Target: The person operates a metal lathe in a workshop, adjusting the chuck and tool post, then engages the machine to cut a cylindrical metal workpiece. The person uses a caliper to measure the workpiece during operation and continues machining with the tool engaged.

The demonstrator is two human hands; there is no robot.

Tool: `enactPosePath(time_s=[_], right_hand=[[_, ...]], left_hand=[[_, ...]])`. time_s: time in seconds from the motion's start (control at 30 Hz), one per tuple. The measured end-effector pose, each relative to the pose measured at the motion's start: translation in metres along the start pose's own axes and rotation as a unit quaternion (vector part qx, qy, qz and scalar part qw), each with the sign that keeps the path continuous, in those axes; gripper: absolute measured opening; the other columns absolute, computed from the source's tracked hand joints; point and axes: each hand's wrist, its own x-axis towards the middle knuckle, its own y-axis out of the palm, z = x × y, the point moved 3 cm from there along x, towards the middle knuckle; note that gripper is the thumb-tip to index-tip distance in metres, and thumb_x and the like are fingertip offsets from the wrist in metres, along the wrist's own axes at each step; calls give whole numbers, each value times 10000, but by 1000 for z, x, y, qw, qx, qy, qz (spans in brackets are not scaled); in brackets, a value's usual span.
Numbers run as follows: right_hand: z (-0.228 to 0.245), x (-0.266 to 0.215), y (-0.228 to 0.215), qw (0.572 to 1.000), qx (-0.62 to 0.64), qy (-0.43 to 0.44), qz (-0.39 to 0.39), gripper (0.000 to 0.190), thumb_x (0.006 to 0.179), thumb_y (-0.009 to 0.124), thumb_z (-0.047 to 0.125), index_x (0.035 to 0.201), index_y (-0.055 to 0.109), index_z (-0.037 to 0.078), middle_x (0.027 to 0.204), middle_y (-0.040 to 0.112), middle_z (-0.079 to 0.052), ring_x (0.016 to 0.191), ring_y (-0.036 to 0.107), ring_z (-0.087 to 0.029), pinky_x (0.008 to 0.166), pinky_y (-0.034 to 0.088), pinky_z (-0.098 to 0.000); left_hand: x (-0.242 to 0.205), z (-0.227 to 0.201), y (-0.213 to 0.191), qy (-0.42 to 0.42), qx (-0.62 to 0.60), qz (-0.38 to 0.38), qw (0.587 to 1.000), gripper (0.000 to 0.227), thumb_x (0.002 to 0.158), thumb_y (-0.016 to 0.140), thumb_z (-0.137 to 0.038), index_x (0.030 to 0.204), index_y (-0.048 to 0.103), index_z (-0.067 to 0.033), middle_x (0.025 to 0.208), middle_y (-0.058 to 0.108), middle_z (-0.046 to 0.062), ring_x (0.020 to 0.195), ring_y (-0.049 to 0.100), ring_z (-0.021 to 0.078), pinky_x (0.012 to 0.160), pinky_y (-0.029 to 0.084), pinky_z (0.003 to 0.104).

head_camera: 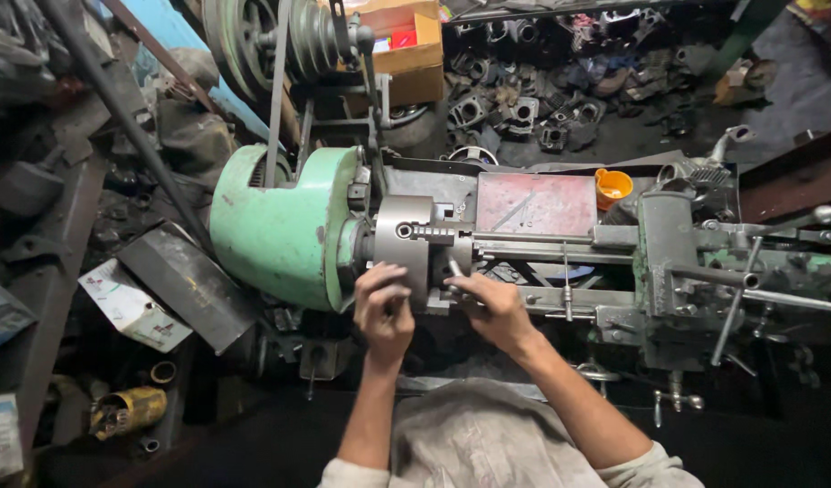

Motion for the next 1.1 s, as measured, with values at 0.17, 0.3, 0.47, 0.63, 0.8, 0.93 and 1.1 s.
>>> enactPosePath(time_s=[0.17,0.3,0.47,0.63,0.8,0.93,1.1], right_hand=[[18,4,2,995,-87,-32,37,415,714,727,-61,1106,690,72,778,640,-81,664,653,-258,587,512,-377],[30,18,4,982,-177,-44,44,435,631,723,-2,1061,706,65,762,608,-67,659,622,-259,581,505,-398],[29,49,7,973,-197,4,118,267,681,742,99,938,670,92,827,638,-48,706,646,-249,592,520,-390],[16,72,-4,956,-162,36,242,348,656,696,87,1003,674,102,851,658,-57,754,683,-285,571,520,-422],[28,46,1,953,-173,84,233,379,683,673,66,1062,661,78,827,610,-91,711,670,-302,578,533,-427],[28,24,6,961,-177,107,183,405,698,642,24,1098,656,86,852,598,-102,700,665,-305,573,534,-416],[18,31,18,955,-188,124,193,262,781,646,78,1043,635,81,828,607,-111,661,658,-320,553,521,-429]], left_hand=[[25,0,22,62,-73,70,993,118,877,619,-24,978,614,-83,1078,717,94,1069,685,315,1096,499,528],[26,2,27,107,-19,54,993,122,866,644,-148,985,638,-121,1060,724,70,1026,686,289,1091,460,513],[13,9,29,113,15,64,991,161,881,648,-148,1041,637,-131,1083,723,64,1010,681,273,1085,438,506],[7,12,28,105,10,45,993,223,911,623,-140,1121,546,-129,1109,681,80,1019,677,287,1088,455,523],[6,16,27,77,20,26,997,236,913,623,-80,1106,499,-134,1065,669,60,997,679,277,1088,459,528],[3,18,29,65,19,12,998,264,875,637,-47,1079,496,-139,1016,675,49,952,679,268,1072,463,519],[5,20,31,67,12,12,998,287,859,653,-49,1080,493,-138,985,675,40,918,673,256,1057,469,507]])
